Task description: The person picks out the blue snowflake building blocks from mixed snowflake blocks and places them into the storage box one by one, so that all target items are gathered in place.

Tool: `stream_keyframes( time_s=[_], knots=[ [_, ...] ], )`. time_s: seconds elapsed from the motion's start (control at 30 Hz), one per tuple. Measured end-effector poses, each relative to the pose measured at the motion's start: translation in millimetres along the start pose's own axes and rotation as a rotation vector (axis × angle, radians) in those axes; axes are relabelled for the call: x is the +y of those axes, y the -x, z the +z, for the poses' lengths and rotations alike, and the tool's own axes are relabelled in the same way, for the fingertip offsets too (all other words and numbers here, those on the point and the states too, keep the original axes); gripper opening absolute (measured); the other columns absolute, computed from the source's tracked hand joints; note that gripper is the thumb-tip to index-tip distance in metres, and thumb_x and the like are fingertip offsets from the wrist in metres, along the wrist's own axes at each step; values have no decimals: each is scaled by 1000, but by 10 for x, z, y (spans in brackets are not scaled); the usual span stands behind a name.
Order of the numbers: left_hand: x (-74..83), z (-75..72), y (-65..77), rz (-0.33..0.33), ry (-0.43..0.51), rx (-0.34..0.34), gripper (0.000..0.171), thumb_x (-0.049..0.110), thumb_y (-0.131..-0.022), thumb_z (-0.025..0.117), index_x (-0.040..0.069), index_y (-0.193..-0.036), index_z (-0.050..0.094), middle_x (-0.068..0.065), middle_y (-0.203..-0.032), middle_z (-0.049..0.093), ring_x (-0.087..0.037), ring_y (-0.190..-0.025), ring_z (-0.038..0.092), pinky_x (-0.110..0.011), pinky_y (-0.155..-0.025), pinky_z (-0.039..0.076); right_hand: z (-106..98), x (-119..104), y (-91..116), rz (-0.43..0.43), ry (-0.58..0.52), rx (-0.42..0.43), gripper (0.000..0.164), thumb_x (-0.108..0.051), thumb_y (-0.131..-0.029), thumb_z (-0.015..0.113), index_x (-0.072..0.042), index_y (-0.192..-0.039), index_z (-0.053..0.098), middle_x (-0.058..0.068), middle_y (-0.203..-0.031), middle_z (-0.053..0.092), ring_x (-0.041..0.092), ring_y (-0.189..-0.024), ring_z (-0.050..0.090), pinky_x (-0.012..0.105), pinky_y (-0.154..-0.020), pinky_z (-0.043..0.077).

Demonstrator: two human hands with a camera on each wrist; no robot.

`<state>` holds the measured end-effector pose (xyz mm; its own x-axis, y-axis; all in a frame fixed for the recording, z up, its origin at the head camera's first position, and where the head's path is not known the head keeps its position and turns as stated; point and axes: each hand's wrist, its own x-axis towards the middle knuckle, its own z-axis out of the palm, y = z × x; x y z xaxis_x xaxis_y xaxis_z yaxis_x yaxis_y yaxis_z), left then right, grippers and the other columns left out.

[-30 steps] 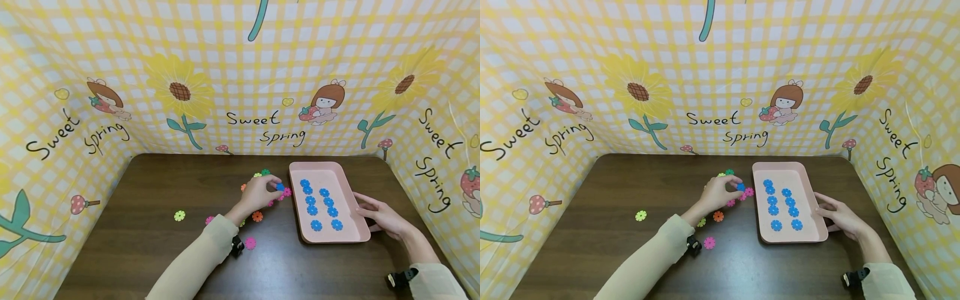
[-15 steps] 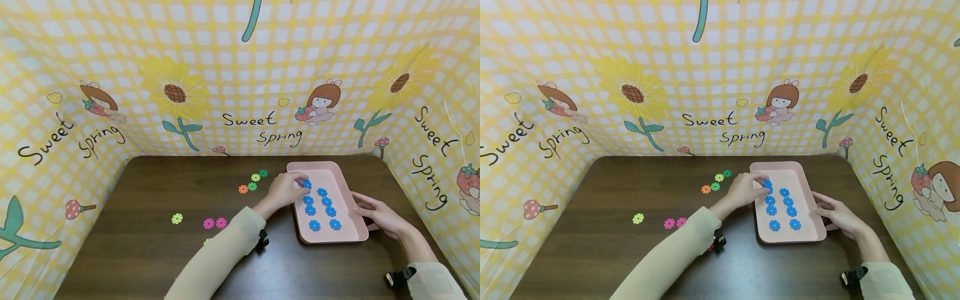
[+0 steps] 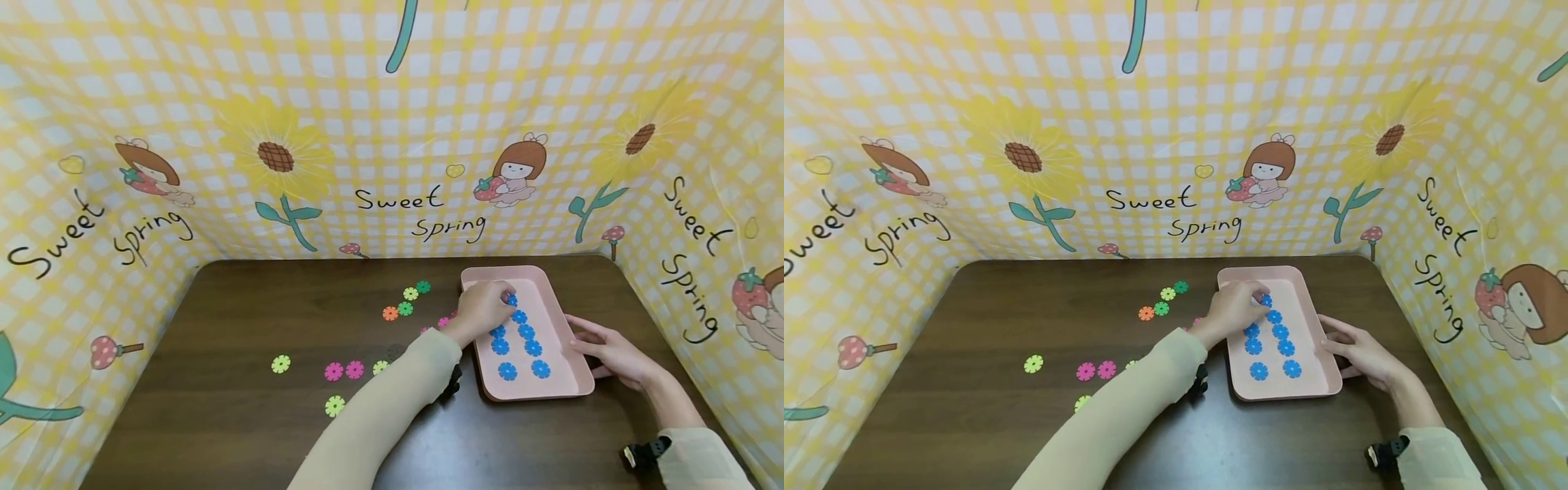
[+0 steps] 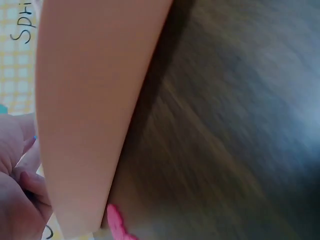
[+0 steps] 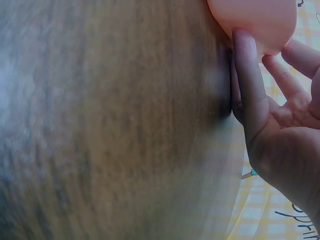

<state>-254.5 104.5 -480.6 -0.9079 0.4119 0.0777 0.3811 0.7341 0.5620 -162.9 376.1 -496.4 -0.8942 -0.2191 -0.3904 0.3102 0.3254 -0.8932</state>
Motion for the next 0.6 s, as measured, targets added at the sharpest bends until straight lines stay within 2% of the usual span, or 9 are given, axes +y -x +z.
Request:
stream_keyframes(
  time_s=[0.23,0.6],
  knots=[
    [48,159,-101,-10,-56,20,30,32,-96,77,25,-125,76,13,-97,71,-3,-81,58,-26,-74,45,29,-2,-5,2,2,2,76,-24,-106,62,-8,-166,18,39,-150,38,31,-105,69,53,-79,60],
    [69,259,-170,-104,-104,21,28,35,-98,73,27,-125,76,11,-110,74,-8,-86,63,-30,-82,51,8,-21,3,-3,11,6,74,-22,-106,61,-7,-165,18,39,-147,41,32,-106,68,54,-79,60]
  ],
)
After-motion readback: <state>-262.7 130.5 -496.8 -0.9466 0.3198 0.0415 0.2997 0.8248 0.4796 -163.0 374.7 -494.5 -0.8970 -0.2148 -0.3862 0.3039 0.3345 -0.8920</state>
